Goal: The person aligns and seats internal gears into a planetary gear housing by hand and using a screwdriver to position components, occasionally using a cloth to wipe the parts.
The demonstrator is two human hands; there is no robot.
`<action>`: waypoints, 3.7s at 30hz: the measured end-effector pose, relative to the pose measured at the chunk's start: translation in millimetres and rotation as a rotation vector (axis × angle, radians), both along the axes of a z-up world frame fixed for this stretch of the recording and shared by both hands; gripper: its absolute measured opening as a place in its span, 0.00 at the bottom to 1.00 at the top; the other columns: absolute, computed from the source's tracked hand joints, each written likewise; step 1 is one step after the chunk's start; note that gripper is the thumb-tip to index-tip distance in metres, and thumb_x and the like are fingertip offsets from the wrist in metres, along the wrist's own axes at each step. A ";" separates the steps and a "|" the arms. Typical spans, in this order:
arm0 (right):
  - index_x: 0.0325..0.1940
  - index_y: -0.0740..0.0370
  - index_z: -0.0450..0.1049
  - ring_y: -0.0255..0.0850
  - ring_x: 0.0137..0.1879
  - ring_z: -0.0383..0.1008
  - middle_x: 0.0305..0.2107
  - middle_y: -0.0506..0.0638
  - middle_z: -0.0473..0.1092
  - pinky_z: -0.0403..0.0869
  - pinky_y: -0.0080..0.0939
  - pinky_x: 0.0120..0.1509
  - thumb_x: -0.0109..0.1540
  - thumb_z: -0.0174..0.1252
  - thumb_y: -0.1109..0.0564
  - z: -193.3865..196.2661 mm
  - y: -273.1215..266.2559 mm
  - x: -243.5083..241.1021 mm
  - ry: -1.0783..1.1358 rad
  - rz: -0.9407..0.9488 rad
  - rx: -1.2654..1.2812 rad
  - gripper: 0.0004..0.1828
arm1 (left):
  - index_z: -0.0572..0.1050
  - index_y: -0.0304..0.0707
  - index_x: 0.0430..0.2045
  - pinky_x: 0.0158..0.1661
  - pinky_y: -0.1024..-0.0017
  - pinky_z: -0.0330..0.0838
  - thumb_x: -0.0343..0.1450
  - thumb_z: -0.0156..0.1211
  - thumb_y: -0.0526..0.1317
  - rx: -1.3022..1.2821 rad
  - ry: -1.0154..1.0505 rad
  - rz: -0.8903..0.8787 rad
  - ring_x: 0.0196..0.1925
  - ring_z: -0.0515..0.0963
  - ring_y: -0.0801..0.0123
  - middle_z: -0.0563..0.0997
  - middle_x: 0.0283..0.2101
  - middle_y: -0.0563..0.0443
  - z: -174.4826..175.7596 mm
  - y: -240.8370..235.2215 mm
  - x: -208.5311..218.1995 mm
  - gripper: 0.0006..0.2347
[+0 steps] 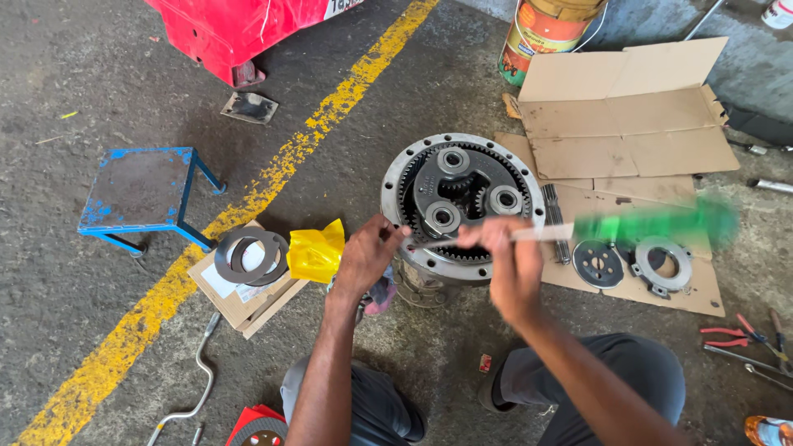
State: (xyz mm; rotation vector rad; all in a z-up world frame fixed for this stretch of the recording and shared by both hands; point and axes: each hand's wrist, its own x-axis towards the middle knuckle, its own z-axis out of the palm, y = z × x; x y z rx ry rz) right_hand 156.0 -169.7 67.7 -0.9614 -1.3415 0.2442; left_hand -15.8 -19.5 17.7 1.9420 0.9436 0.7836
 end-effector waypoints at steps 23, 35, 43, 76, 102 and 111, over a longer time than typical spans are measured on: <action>0.45 0.71 0.69 0.30 0.26 0.53 0.20 0.43 0.55 0.56 0.35 0.30 0.73 0.44 0.60 -26.2 1.9 -34.6 0.273 0.039 -0.138 0.11 | 0.75 0.35 0.17 0.35 0.72 0.68 0.79 0.45 0.57 -0.839 -0.562 -0.270 0.26 0.75 0.71 0.77 0.21 0.50 -25.0 -89.2 27.8 0.27; 0.49 0.67 0.66 0.39 0.33 0.64 0.38 0.57 0.69 0.74 0.40 0.41 0.75 0.40 0.56 -101.2 -46.7 -45.9 0.253 0.031 0.074 0.12 | 0.77 0.32 0.24 0.32 0.71 0.69 0.78 0.52 0.49 -0.767 -0.408 -0.339 0.23 0.76 0.70 0.78 0.20 0.48 -49.2 -91.2 28.2 0.19; 0.49 0.70 0.68 0.30 0.29 0.60 0.37 0.57 0.72 0.68 0.32 0.34 0.74 0.40 0.58 -74.6 -43.3 -45.8 0.173 -0.012 -0.044 0.13 | 0.77 0.33 0.24 0.31 0.71 0.69 0.78 0.51 0.51 -0.847 -0.448 -0.284 0.22 0.76 0.70 0.78 0.19 0.49 -40.1 -92.0 24.4 0.20; 0.55 0.72 0.71 0.39 0.41 0.75 0.33 0.55 0.73 0.78 0.44 0.52 0.72 0.49 0.57 -20.9 -42.6 -19.4 0.036 0.153 -0.250 0.14 | 0.76 0.35 0.33 0.42 0.69 0.74 0.76 0.53 0.49 -1.272 -0.857 -0.148 0.34 0.79 0.69 0.80 0.30 0.51 -16.7 -95.1 48.2 0.14; 0.38 0.60 0.61 0.29 0.20 0.37 0.15 0.39 0.44 0.46 0.37 0.27 0.76 0.41 0.49 -20.7 -21.0 9.5 0.749 0.232 0.141 0.16 | 0.77 0.34 0.41 0.40 0.72 0.69 0.79 0.45 0.50 -1.160 -0.861 -0.162 0.33 0.74 0.73 0.78 0.27 0.52 -9.9 -104.8 70.5 0.18; 0.38 0.58 0.62 0.30 0.20 0.35 0.15 0.39 0.43 0.45 0.37 0.27 0.78 0.40 0.47 -23.1 -3.4 42.9 0.856 0.348 0.091 0.18 | 0.78 0.32 0.46 0.42 0.69 0.73 0.80 0.40 0.49 -1.160 -0.892 -0.118 0.34 0.78 0.72 0.83 0.32 0.48 -2.5 -104.6 86.5 0.20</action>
